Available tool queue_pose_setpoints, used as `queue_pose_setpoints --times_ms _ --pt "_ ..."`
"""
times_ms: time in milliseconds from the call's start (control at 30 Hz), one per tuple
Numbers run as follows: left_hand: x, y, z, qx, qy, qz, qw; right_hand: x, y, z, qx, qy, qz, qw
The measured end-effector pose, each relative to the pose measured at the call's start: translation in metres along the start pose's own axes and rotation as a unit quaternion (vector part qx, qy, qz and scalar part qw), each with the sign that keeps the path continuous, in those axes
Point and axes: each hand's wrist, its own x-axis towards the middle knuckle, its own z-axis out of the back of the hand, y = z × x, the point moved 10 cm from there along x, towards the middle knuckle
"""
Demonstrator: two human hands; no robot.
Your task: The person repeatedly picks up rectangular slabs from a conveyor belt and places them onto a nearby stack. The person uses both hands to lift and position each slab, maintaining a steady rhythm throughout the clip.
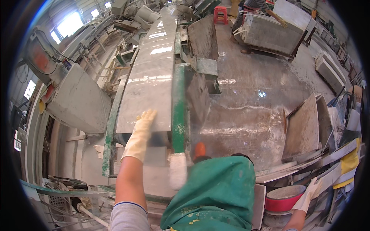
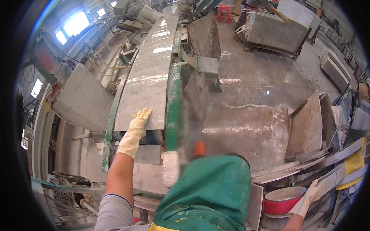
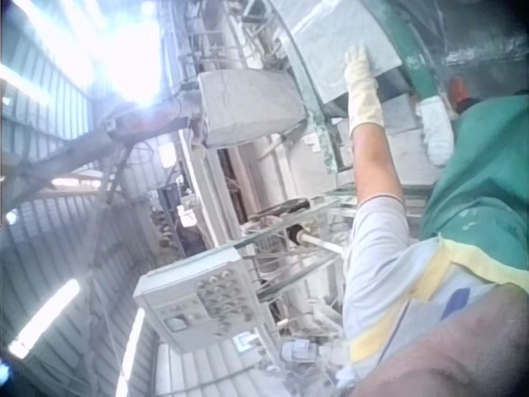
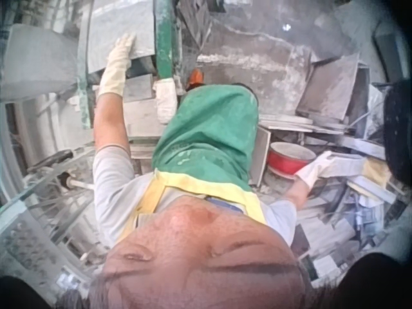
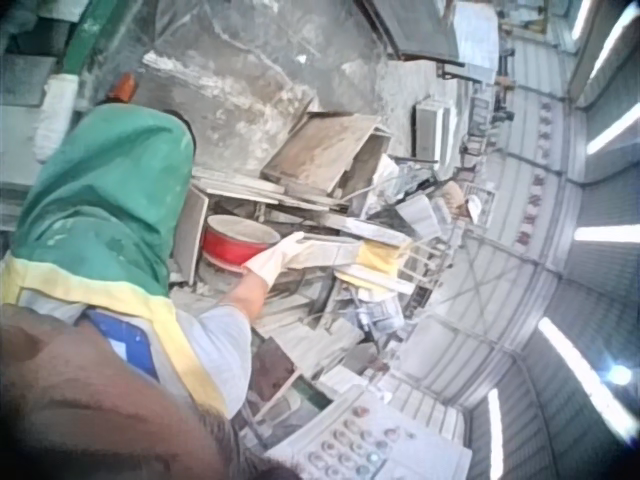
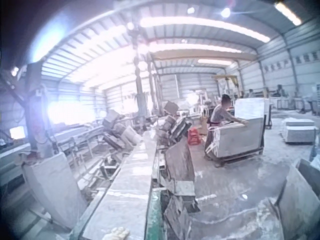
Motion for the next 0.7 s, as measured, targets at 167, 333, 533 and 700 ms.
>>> queue_pose_setpoints --times_ms 167,333,533,700 --pt "0.004 -0.002 0.001 -0.009 0.02 0.008 1.0 -0.007 -0.013 -0.003 -0.006 0.081 -0.093 0.992" --pt "0.006 -0.003 0.005 0.008 0.045 0.008 0.999 -0.007 -0.019 -0.012 -0.022 0.111 -0.096 0.989" --pt "0.011 0.001 -0.002 0.021 0.043 -0.016 0.999 -0.006 -0.022 -0.017 -0.011 0.111 -0.043 0.993" --pt "0.015 0.016 -0.005 -0.046 -0.002 -0.033 0.998 -0.014 -0.017 -0.009 -0.058 0.111 -0.017 0.992"
